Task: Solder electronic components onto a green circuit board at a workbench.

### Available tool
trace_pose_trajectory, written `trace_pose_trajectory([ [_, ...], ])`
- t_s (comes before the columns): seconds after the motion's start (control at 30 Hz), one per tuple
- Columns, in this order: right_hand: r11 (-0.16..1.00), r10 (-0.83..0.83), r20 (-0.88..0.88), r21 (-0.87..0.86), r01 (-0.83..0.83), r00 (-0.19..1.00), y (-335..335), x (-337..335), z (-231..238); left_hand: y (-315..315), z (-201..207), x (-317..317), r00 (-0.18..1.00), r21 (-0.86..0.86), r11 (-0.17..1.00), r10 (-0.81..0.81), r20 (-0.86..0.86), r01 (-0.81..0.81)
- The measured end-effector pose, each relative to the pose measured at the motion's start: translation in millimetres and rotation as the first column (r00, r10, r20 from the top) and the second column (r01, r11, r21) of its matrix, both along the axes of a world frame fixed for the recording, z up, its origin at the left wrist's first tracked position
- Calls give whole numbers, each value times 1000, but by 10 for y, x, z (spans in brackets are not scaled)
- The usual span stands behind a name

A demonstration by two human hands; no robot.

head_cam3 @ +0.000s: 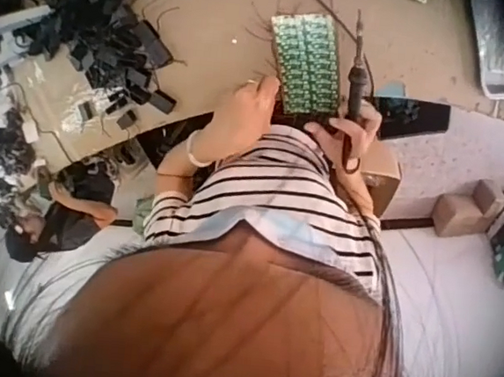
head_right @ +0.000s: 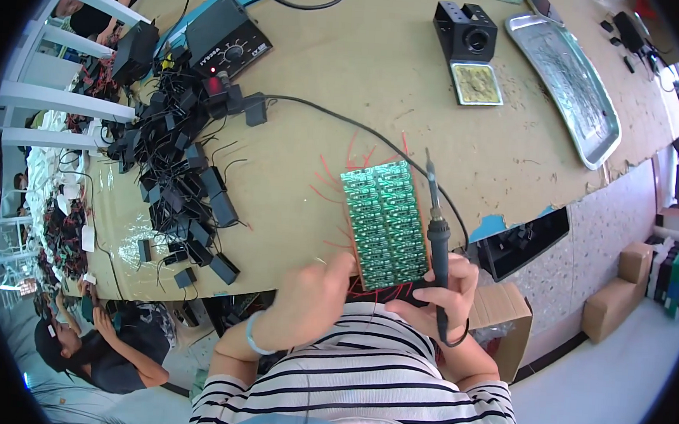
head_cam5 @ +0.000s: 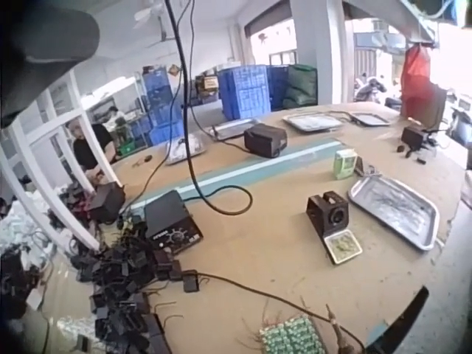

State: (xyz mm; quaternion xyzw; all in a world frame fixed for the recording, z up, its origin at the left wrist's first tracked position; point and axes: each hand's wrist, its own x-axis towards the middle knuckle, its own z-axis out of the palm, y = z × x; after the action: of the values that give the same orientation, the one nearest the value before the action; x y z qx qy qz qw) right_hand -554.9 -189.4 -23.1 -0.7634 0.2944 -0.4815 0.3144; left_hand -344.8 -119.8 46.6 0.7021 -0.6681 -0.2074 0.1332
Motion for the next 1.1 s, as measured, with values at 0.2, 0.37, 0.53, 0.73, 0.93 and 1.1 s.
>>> trace_pose_trajectory([
  [0.2,991,-65,-157,-124,46,985,238,38,-42,-813,27,492,997,-183,980,70,-26,-73],
  [0.37,981,-102,-96,-175,84,990,298,227,-204,-914,-200,522,997,-165,985,-63,-34,56],
  [0.53,974,180,-17,-134,-180,984,64,233,-195,-336,-37,660,987,-94,985,150,65,-143],
  [0.73,972,56,-102,-220,-77,993,-590,237,-45,198,-48,547,949,2,957,288,-132,-290],
  [0.93,962,239,-57,-124,-244,969,-579,179,134,97,1,588,876,-188,867,410,-255,-461],
  [1.1,958,246,242,88,-274,938,-379,256,225,-48,-107,740,863,-282,826,406,-301,-487],
])
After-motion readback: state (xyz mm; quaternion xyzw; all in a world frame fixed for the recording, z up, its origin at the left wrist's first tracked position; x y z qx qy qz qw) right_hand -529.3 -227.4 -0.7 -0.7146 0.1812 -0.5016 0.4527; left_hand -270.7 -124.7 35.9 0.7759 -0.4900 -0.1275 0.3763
